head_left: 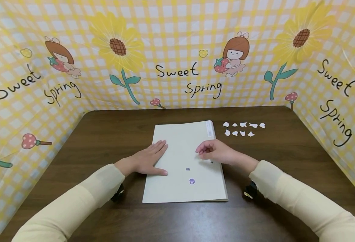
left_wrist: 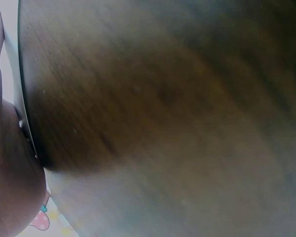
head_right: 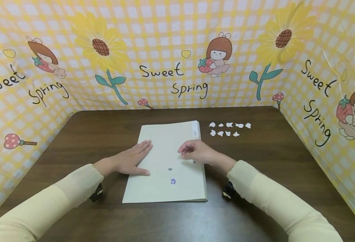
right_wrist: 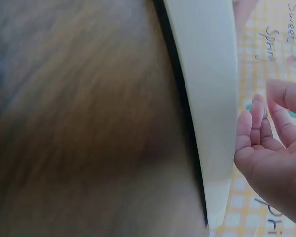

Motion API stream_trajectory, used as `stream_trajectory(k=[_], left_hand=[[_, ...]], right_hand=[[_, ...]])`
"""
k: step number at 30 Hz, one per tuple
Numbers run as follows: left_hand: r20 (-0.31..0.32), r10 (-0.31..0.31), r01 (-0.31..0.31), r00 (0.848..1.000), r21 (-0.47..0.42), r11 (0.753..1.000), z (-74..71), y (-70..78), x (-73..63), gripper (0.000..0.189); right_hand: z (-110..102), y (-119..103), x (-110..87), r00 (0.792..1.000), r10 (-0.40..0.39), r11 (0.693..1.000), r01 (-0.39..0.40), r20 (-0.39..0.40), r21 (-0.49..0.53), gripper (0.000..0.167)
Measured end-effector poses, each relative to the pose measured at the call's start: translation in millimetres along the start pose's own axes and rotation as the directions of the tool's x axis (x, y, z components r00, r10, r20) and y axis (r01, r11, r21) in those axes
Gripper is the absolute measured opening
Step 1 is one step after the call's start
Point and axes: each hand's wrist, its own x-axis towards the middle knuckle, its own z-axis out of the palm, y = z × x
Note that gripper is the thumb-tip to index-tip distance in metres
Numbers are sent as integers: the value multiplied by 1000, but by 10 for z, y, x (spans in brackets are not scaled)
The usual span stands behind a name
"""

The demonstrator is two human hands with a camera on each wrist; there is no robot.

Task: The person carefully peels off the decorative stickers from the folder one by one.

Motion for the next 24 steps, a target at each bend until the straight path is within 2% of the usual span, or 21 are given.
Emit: stream_trajectory(k=[9,24], left_hand=[[-2,-2,2,1000,11,1000,3,3,5,112],[-3,-6,6,1000,14,1000,25,-13,14,113]], right_hand=[[185,-67,88,992,-13,999,18,123,-38,17],[336,-92,149,977,-38,981,77,211,-180,16]])
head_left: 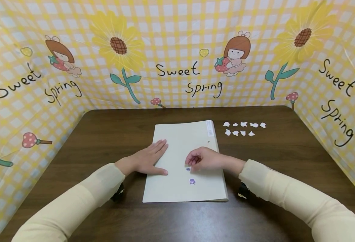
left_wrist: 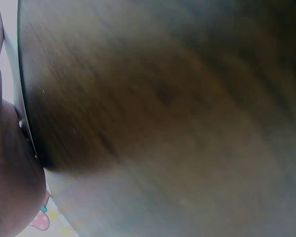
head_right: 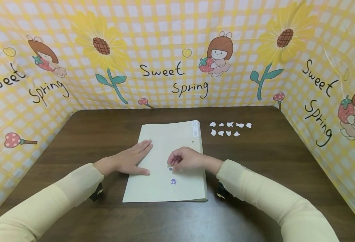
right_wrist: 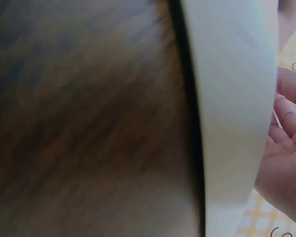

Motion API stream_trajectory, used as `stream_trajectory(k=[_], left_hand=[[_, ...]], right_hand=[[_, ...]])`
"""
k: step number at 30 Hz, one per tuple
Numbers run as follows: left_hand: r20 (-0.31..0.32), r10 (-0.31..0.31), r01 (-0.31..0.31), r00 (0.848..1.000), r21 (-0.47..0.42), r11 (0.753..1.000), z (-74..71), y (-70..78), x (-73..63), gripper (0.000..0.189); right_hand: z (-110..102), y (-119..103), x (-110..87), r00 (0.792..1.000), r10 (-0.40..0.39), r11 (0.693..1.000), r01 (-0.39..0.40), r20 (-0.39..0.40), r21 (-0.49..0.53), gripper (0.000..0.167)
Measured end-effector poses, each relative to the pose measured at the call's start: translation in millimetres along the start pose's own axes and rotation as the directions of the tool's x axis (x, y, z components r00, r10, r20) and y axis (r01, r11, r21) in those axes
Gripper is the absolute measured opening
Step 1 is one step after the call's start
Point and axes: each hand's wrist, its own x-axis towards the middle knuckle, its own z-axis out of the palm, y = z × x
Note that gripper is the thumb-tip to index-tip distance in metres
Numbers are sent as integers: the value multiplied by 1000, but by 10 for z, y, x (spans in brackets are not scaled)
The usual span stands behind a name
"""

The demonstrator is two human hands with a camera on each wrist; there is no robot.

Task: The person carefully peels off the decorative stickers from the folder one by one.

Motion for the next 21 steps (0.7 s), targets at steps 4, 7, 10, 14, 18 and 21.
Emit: stream_trajectory(k=[4,7,10,14,18,21], left_hand=[[0,-3,3,1000,0,1000,-5,3,3,113],[4,-5,5,1000,-4,1000,-8,7,1,113],[7,-6,6,1000,-1,1000,-8,11,0,112],[8,-7,7,1000,6,1000,-11,10,1,113],[8,-5,5,1000,0,1000,-21,14,-1,112],[9,-5,5,1000,1,1000,-30,23,-1,112]], right_hand=[[26,37,10,1000,-6,999,6,2,-53,15],[46,58,11,1000,-14,997,13,-8,-81,15],[65,73,14,999,-23,994,20,-23,-110,15],[83,88,22,999,-33,989,28,-35,-148,15],[90,77,19,999,-38,987,31,-39,-160,15],[92,59,13,998,-40,986,32,-41,-166,15]])
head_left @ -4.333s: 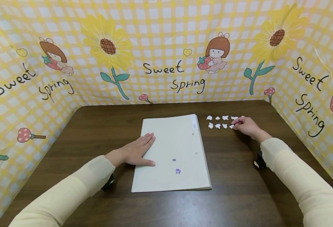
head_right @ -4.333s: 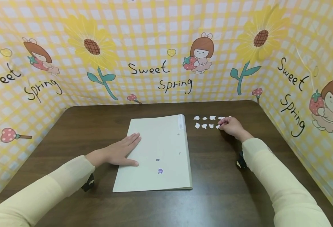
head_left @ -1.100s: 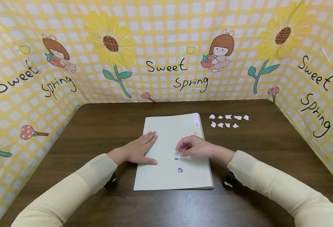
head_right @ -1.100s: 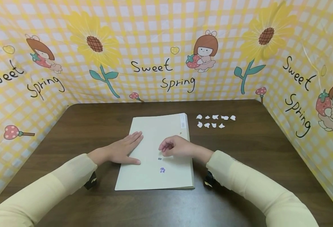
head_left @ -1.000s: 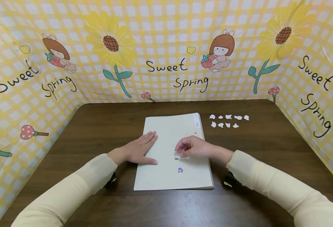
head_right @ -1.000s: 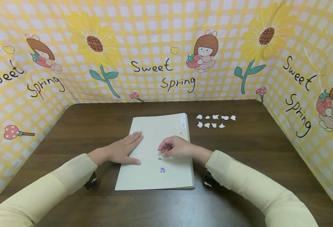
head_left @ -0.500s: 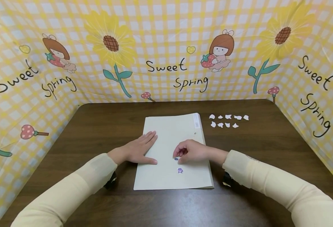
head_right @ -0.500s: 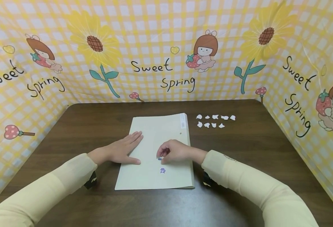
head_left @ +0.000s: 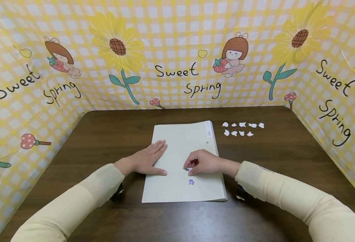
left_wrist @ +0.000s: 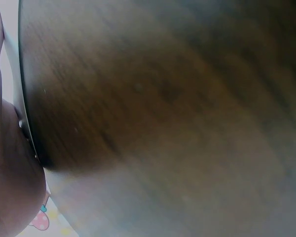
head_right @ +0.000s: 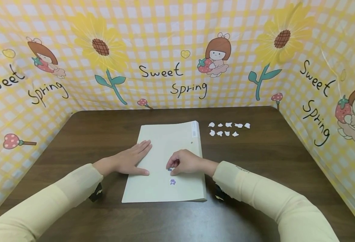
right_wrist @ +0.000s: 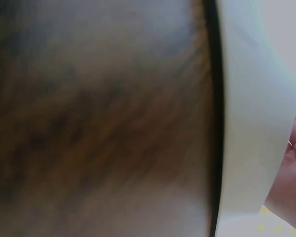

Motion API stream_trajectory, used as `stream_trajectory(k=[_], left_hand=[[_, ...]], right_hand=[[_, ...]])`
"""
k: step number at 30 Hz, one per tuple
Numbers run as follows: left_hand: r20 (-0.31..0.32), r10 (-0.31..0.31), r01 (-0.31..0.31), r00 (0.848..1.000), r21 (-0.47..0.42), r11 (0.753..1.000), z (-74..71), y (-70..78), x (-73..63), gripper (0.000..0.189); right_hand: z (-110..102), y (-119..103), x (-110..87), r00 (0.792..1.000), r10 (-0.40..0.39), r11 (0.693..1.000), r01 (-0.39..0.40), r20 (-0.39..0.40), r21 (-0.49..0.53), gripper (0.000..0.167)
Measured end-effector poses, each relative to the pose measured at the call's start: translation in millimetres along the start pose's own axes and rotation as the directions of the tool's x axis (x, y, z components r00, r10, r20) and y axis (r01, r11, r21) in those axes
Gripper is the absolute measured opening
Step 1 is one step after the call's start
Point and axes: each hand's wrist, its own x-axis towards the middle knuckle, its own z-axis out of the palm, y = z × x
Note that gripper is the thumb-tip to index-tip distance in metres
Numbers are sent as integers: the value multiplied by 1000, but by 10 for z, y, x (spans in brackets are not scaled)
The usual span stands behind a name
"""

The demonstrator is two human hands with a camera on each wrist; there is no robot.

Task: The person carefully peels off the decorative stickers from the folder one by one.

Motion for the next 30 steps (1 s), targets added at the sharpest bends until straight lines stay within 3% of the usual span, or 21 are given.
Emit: stream_trajectory(k=[18,30], left_hand=[[0,-16,16,1000,13,1000,49,-36,26,112],[-1,-2,2,1000,4,1000,5,-8,6,112]], right_hand=[[13,22,30,1000,-3,1000,2,-24,-25,9],[6,7,35,1000,-10,1000,9,-20,-27,9]])
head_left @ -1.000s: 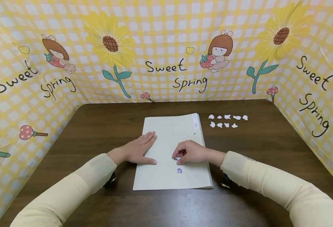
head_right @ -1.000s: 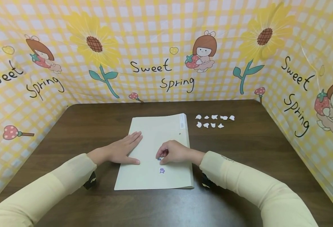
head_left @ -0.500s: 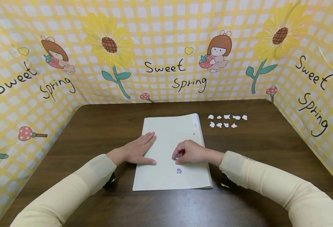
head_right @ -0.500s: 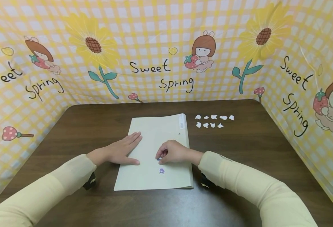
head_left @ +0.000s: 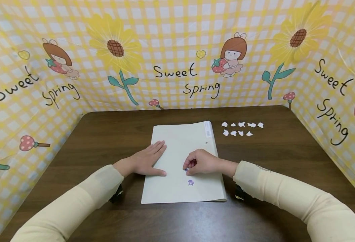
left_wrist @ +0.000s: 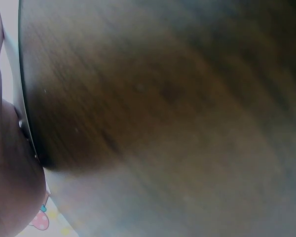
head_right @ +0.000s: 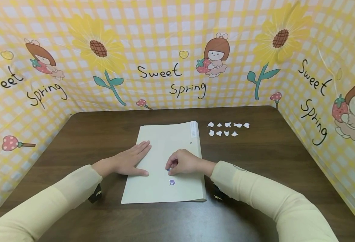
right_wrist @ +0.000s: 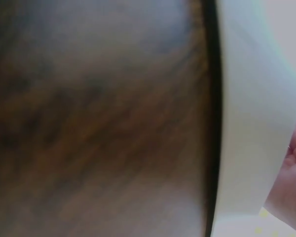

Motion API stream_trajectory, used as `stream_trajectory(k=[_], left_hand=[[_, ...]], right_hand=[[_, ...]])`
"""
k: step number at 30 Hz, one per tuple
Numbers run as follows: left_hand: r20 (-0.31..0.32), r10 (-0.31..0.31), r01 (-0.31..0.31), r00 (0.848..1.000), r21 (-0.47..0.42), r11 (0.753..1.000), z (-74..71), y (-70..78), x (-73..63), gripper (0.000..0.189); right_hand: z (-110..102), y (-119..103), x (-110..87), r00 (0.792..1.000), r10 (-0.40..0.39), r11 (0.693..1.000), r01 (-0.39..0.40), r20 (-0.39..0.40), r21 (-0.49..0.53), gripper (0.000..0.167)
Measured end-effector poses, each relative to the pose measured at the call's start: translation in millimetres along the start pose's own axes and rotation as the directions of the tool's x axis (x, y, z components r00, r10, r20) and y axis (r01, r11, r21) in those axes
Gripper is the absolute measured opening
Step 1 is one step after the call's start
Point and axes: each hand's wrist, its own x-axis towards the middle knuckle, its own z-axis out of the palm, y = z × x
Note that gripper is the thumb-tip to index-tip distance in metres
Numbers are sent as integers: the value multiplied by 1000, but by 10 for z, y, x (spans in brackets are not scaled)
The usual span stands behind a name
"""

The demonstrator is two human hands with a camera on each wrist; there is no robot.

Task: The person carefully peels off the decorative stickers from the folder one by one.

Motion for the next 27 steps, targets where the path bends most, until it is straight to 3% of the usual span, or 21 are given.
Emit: stream_trajectory(k=[27], left_hand=[[-13,2,-2,1000,-11,1000,25,-10,6,113]], right_hand=[[10,3,-5,1000,-6,1000,6,-9,1,8]])
